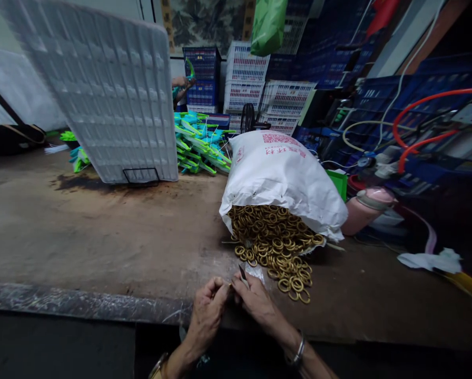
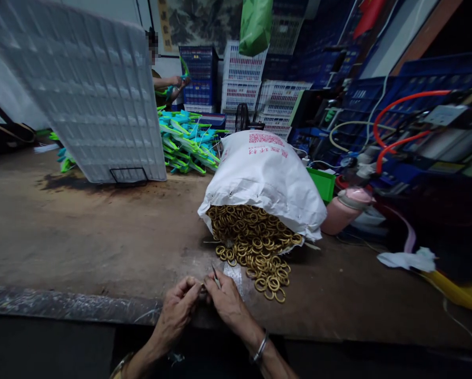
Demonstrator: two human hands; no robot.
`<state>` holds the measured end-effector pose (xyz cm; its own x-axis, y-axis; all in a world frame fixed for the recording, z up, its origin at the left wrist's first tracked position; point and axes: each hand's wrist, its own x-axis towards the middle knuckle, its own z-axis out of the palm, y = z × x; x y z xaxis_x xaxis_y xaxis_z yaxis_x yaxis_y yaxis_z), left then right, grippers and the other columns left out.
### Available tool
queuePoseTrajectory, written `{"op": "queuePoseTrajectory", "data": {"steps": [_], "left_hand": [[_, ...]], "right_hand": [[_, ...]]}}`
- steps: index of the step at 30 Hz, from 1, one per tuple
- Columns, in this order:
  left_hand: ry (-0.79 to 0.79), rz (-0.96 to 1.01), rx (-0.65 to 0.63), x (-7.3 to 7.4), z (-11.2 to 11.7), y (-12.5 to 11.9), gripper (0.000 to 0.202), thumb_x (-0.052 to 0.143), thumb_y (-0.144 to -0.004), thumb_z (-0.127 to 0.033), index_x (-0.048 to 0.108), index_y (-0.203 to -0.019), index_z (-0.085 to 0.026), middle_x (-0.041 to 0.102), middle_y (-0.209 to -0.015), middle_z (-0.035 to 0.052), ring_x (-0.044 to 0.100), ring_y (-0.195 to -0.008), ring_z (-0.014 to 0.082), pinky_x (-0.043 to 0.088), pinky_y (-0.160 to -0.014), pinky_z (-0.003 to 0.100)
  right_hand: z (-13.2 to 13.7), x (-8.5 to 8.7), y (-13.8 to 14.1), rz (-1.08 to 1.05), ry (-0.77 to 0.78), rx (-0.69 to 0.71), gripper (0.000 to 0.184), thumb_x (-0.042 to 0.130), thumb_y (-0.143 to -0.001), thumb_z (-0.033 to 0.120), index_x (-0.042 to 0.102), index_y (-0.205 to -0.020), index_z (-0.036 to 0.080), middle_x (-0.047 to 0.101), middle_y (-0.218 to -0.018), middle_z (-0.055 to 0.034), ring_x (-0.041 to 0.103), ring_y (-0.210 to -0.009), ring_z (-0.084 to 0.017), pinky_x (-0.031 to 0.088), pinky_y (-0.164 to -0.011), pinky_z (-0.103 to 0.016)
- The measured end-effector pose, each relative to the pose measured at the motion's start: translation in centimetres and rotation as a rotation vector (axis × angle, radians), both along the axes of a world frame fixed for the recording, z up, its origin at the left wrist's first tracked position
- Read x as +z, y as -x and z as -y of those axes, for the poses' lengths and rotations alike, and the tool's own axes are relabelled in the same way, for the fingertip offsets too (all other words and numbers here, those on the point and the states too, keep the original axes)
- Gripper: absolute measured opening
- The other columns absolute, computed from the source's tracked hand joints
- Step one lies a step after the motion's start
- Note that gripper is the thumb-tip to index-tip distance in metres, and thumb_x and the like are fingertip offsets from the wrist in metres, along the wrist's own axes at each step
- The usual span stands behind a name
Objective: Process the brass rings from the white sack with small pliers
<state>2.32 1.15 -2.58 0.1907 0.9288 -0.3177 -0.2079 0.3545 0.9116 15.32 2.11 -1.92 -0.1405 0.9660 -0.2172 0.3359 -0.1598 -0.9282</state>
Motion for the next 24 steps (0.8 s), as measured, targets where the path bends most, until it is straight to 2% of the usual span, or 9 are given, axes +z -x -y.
{"op": "queuePoseTrajectory", "data": {"steps": [4,7,11,14,16,18,21,24], "left_hand": [[0.08,0.025,-0.076,-0.3,0.2,0.3,0.033,0.057,-0.071,-0.05,0.049,-0.071,-0.018,0.037,-0.045,-0.0095,0.026,-0.035,0.0033,0.018,-0.035,0.016],[0.127,0.097,-0.131,-0.3,0.3,0.6,0.033,0.054,-0.073,-0.05,0.045,-0.07,-0.019,0.038,-0.049,-0.009,0.027,-0.036,0.0026,0.017,-0.035,0.015],[0.134,0.147,-0.123,-0.1,0.3,0.7,0.031,0.055,-0.073,-0.047,0.044,-0.073,-0.018,0.038,-0.052,-0.0089,0.025,-0.036,0.0016,0.014,-0.034,0.014],[0.108,0.109,-0.103,0.2,0.2,0.6,0.03,0.054,-0.074,-0.047,0.045,-0.075,-0.019,0.039,-0.053,-0.0086,0.026,-0.037,0.0021,0.015,-0.034,0.014],[0.067,0.083,-0.095,0.5,0.1,0.5,0.031,0.054,-0.074,-0.048,0.044,-0.073,-0.019,0.038,-0.051,-0.0089,0.025,-0.038,0.0026,0.016,-0.035,0.015],[0.033,0.057,-0.086,0.6,0.0,0.4,0.032,0.054,-0.073,-0.049,0.042,-0.07,-0.019,0.036,-0.049,-0.0094,0.024,-0.038,0.0029,0.017,-0.036,0.015],[0.007,0.02,-0.068,0.6,-0.1,0.3,0.035,0.055,-0.071,-0.051,0.04,-0.067,-0.019,0.033,-0.048,-0.0097,0.025,-0.039,0.0034,0.018,-0.037,0.016],[-0.034,0.005,-0.077,0.3,-0.1,0.4,0.035,0.054,-0.072,-0.052,0.041,-0.067,-0.019,0.034,-0.05,-0.0092,0.025,-0.039,0.0036,0.018,-0.038,0.017]], "right_hand": [[-0.2,0.3,0.2,0.039,-0.054,-0.009,0.021,0.041,-0.079,0.035,0.045,-0.067,0.019,0.043,-0.057,0.0055,0.039,-0.054,-0.009,0.032,-0.053,-0.02],[-0.3,0.7,0.4,0.094,-0.114,-0.004,0.019,0.042,-0.078,0.033,0.046,-0.066,0.018,0.043,-0.061,0.0047,0.041,-0.06,-0.01,0.033,-0.057,-0.021],[-0.4,0.6,0.3,0.075,-0.118,-0.002,0.019,0.037,-0.08,0.032,0.046,-0.069,0.019,0.046,-0.061,0.0036,0.043,-0.059,-0.011,0.034,-0.057,-0.021],[-0.1,0.0,0.0,0.237,-0.201,-0.002,0.018,0.035,-0.082,0.027,0.048,-0.072,0.019,0.048,-0.062,0.0022,0.043,-0.057,-0.012,0.032,-0.056,-0.022],[0.3,-0.5,-0.3,0.393,-0.285,0.062,0.015,0.035,-0.078,0.018,0.05,-0.076,0.02,0.051,-0.064,0.0011,0.045,-0.059,-0.012,0.029,-0.057,-0.023],[0.7,-1.0,-0.5,0.505,-0.332,0.142,0.02,0.036,-0.071,0.009,0.051,-0.08,0.02,0.055,-0.068,0.0002,0.047,-0.061,-0.013,0.028,-0.058,-0.023],[1.0,-1.4,-0.5,0.595,-0.337,0.208,0.029,0.035,-0.063,0.005,0.051,-0.082,0.02,0.057,-0.07,-0.0005,0.049,-0.063,-0.013,0.027,-0.058,-0.023],[0.9,-1.3,-0.6,0.638,-0.324,0.228,0.032,0.035,-0.062,0.005,0.051,-0.085,0.019,0.058,-0.07,-0.0006,0.049,-0.063,-0.013,0.026,-0.058,-0.024]]}}
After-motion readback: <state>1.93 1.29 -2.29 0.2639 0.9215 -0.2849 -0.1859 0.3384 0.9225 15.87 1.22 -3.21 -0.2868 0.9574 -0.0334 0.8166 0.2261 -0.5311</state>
